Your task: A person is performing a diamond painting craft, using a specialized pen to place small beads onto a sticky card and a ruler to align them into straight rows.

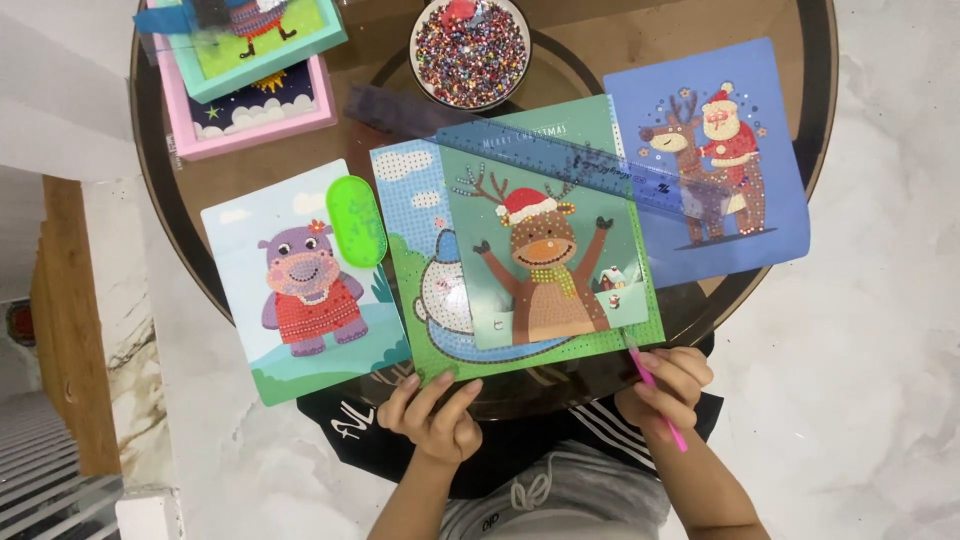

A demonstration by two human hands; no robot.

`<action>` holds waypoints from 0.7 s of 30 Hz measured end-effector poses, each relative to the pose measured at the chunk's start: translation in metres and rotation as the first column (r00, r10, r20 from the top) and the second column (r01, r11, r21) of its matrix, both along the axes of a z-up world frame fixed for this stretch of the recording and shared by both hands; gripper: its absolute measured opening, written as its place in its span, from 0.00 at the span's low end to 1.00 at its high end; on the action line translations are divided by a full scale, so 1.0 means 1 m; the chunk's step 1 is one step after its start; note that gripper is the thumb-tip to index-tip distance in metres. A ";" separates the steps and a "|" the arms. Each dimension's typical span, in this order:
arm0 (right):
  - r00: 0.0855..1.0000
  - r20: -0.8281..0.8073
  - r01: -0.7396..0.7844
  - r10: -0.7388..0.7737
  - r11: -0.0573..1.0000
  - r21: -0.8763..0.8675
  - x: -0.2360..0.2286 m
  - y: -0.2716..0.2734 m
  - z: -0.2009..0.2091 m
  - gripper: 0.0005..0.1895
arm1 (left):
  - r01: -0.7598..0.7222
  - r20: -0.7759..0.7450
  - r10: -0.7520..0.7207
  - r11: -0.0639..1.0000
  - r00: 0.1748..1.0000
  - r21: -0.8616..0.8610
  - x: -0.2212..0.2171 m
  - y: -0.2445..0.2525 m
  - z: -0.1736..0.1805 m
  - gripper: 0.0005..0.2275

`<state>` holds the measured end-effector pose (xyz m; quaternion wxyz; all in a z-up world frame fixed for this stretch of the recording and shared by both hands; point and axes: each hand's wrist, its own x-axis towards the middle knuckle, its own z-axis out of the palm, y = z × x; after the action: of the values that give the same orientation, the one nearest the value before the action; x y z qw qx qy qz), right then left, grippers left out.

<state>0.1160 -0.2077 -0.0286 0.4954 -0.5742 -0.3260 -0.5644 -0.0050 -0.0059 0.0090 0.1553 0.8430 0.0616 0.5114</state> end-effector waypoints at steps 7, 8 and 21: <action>1.000 0.015 -0.017 0.016 0.999 0.036 0.000 0.005 0.008 0.22 | 0.002 -0.001 -0.002 0.999 1.000 0.032 0.001 0.002 0.005 0.21; 1.000 0.017 -0.006 0.006 1.000 0.031 0.000 0.002 0.009 0.22 | 0.013 0.001 -0.013 1.000 1.000 0.027 0.001 0.002 0.006 0.21; 0.997 -0.001 -0.076 0.076 0.997 -0.027 0.002 0.001 0.018 0.22 | 0.028 -0.045 -0.028 1.000 0.999 0.008 -0.004 0.000 0.002 0.16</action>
<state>0.1183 -0.2071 -0.0105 0.5088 -0.5681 -0.3549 -0.5408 -0.0089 -0.0055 0.0110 0.1575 0.8556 0.0510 0.4904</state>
